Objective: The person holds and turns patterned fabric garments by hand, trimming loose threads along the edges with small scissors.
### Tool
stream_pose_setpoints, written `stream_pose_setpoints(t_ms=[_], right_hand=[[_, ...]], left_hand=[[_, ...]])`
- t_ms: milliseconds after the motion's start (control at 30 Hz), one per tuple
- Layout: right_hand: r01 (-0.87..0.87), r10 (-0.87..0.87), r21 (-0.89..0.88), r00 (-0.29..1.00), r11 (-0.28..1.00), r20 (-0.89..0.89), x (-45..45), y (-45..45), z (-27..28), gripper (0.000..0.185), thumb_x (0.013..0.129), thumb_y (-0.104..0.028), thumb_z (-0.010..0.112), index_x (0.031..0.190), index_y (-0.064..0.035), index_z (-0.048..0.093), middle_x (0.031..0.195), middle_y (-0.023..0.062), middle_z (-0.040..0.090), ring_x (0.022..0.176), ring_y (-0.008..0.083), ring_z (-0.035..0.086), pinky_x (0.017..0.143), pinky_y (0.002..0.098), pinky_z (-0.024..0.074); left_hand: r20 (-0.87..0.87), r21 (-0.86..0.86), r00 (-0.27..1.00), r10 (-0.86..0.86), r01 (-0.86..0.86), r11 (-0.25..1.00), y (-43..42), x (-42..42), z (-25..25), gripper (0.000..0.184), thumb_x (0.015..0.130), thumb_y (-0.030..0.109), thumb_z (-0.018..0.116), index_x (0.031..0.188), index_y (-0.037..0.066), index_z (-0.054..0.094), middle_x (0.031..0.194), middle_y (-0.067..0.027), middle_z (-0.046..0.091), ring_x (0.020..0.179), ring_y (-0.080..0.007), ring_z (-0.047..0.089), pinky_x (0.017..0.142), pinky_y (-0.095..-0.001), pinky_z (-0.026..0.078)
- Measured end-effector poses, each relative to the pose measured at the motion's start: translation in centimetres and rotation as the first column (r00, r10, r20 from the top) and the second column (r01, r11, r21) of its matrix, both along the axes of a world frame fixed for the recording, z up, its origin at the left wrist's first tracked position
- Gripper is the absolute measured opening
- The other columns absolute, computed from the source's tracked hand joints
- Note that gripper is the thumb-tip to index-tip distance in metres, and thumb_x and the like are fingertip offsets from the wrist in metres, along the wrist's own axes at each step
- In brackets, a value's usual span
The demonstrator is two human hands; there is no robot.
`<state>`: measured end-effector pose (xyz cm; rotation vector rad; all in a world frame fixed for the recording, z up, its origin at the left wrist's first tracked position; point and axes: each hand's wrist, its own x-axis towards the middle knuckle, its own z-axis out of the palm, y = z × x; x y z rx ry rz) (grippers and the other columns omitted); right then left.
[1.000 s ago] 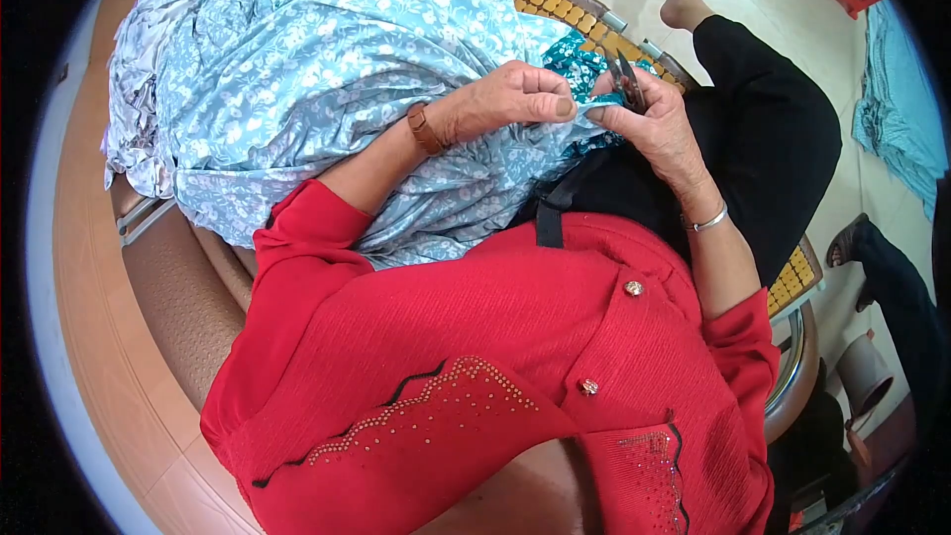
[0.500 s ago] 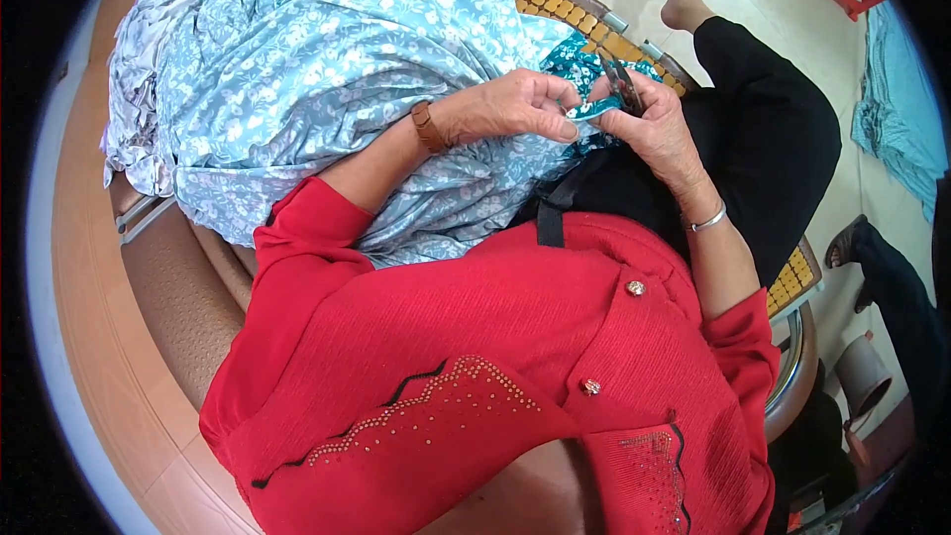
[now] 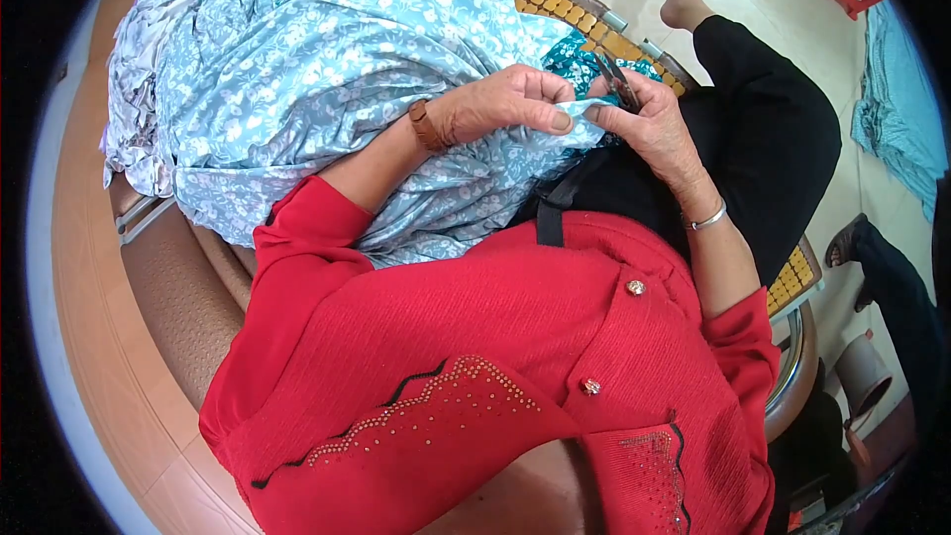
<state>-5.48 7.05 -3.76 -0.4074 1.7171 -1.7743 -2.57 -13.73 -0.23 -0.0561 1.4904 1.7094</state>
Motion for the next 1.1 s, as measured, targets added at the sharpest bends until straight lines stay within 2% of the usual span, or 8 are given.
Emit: stream_pose_setpoints(t_ms=[100, 300, 433, 633, 800, 933, 1100], right_hand=[[-0.05, 0.051, 0.024, 0.998, 0.998, -0.043, 0.0, 0.1, -0.4, 0.013, 0.073, -0.005, 0.064, 0.084, -0.0055, 0.058, 0.068, -0.0032, 0.051, 0.06, 0.0056, 0.041, 0.058, 0.0167, 0.0333], [-0.074, 0.075, 0.014, 0.995, 0.997, -0.062, -0.1, 0.1, -0.1, 0.014, 0.073, -0.005, 0.064, 0.085, -0.0048, 0.058, 0.068, -0.0029, 0.051, 0.06, 0.0057, 0.042, 0.058, 0.0165, 0.0339], [0.026, -0.025, -0.017, 1.0, 1.0, 0.017, 0.0, -0.1, -0.1, 0.015, 0.07, -0.008, 0.065, 0.083, -0.003, 0.059, 0.065, -0.0014, 0.049, 0.057, 0.007, 0.039, 0.053, 0.0186, 0.0328], [0.018, -0.02, 0.041, 0.999, 0.999, 0.035, 0.0, -0.1, 0.0, 0.014, 0.073, -0.004, 0.063, 0.085, -0.0041, 0.058, 0.068, -0.0023, 0.051, 0.06, 0.006, 0.043, 0.057, 0.0169, 0.0349], [-0.014, 0.014, 0.049, 1.0, 0.999, -0.012, -0.1, -0.2, -0.3, 0.013, 0.073, -0.004, 0.063, 0.085, -0.0041, 0.058, 0.068, -0.002, 0.051, 0.06, 0.006, 0.042, 0.056, 0.0168, 0.035], [-0.029, 0.041, 0.088, 0.99, 0.996, -0.139, 0.0, -0.2, -0.8, 0.013, 0.074, -0.005, 0.062, 0.085, -0.004, 0.058, 0.067, -0.0016, 0.051, 0.059, 0.0062, 0.042, 0.056, 0.0169, 0.035], [0.026, -0.02, 0.068, 0.997, 0.997, -0.08, 0.0, -0.3, -0.7, 0.014, 0.07, -0.009, 0.062, 0.082, -0.0021, 0.059, 0.064, 0.0012, 0.051, 0.055, 0.0093, 0.041, 0.052, 0.0209, 0.0356]], left_hand=[[-0.003, -0.002, 0.987, -0.163, 0.163, 0.987, -0.2, -0.1, 0.2, 0.013, 0.075, 0.015, 0.064, 0.084, 0.007, 0.058, 0.072, 0.0044, 0.052, 0.062, -0.0041, 0.041, 0.059, -0.0155, 0.032], [0.064, 0.009, 0.972, -0.227, 0.227, 0.974, 0.2, 0.1, 0.6, 0.013, 0.076, 0.013, 0.062, 0.087, 0.007, 0.059, 0.075, 0.0041, 0.054, 0.064, -0.0037, 0.043, 0.059, -0.0153, 0.033], [0.009, 0.019, 0.999, 0.036, -0.037, 0.999, 1.1, 0.6, 0.9, 0.011, 0.076, 0.012, 0.062, 0.086, 0.007, 0.06, 0.073, 0.0043, 0.055, 0.063, -0.0034, 0.044, 0.058, -0.0153, 0.034], [0.032, 0.052, 0.99, 0.139, -0.14, 0.989, 0.4, 0.3, 0.1, 0.015, 0.072, 0.009, 0.06, 0.087, 0.004, 0.057, 0.072, 0.0009, 0.056, 0.062, -0.0053, 0.046, 0.06, -0.0151, 0.036], [-0.016, -0.003, 0.999, -0.027, 0.027, 1.0, -0.5, 0.1, -0.5, 0.012, 0.073, 0.01, 0.06, 0.084, 0.004, 0.057, 0.073, 0.001, 0.055, 0.062, -0.0048, 0.044, 0.058, -0.015, 0.034], [-0.069, -0.058, 0.986, -0.15, 0.146, 0.988, -0.2, 0.0, -0.1, 0.01, 0.074, 0.011, 0.061, 0.081, 0.004, 0.058, 0.072, 0.0023, 0.054, 0.063, -0.0039, 0.042, 0.057, -0.0146, 0.031], [-0.109, -0.121, 0.982, -0.152, 0.138, 0.983, 0.2, -0.1, 0.7, 0.011, 0.075, 0.011, 0.061, 0.083, 0.004, 0.056, 0.073, 0.0033, 0.052, 0.064, -0.0035, 0.042, 0.059, -0.0147, 0.032]])
